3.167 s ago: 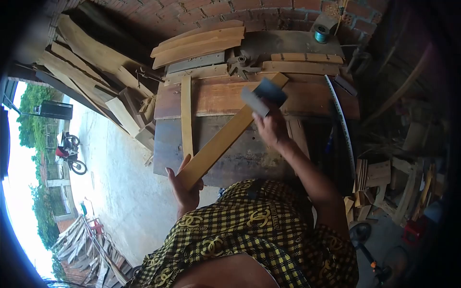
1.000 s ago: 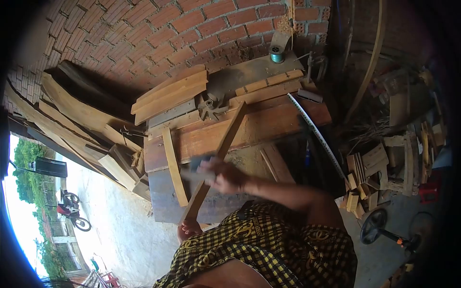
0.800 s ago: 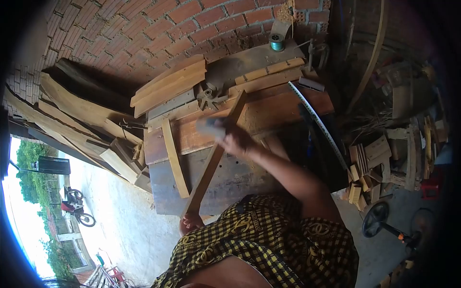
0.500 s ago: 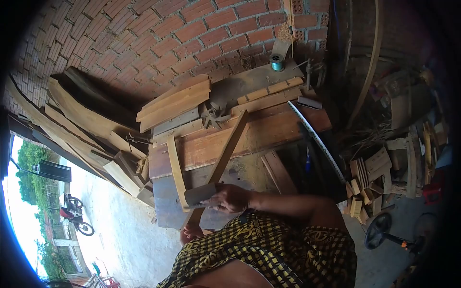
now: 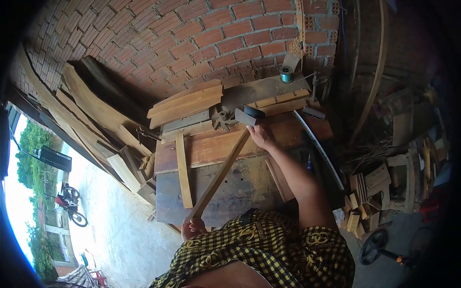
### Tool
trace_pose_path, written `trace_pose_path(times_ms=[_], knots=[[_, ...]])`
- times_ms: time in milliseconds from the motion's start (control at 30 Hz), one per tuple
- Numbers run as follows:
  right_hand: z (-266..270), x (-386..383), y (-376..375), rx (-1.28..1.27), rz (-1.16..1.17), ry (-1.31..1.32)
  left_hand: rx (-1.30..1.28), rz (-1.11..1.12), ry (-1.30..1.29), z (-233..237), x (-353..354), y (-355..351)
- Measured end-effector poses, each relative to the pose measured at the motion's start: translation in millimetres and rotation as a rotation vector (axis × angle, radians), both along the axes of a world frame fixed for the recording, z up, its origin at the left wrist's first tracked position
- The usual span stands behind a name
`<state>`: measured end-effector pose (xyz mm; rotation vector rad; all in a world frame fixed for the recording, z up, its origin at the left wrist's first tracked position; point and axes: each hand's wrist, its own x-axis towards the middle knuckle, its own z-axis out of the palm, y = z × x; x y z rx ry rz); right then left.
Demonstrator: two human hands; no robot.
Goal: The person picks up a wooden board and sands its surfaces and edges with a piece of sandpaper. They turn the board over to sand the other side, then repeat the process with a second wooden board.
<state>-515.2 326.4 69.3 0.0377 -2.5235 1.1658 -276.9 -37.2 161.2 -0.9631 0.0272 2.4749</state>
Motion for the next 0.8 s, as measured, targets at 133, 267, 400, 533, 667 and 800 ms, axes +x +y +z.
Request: trace_pose_path(times_ms=[133, 267, 400, 533, 667, 800], knots=[[-4.6, -0.6, 1.4, 0.017, 0.030, -0.109, -0.079, 0.038, 0.043, -0.1, 4.3, 0.0], [-9.5, -1.2, -1.9, 0.026, -0.017, 0.084, -0.047, 0.000, 0.043, -8.1, 5.0, -2.7], [15.4, 28.8, -40.3, -0.036, 0.019, -0.434, -0.236, -0.032, 0.051, -6.3, 7.9, 1.1], [70.2, 142.5, -130.2, 0.027, 0.580, 0.376, -0.142, -0.063, 0.102, -14.1, 4.1, -18.1], [53.4, 128.2, -116.4, -0.078, 0.645, 0.215, -0.070, -0.057, 0.073, -23.5, 10.4, -18.0], [28.3, 55.4, -53.6, -0.035, 0.124, -0.082, -0.428, -0.106, -0.018, -24.6, 14.9, -8.5]])
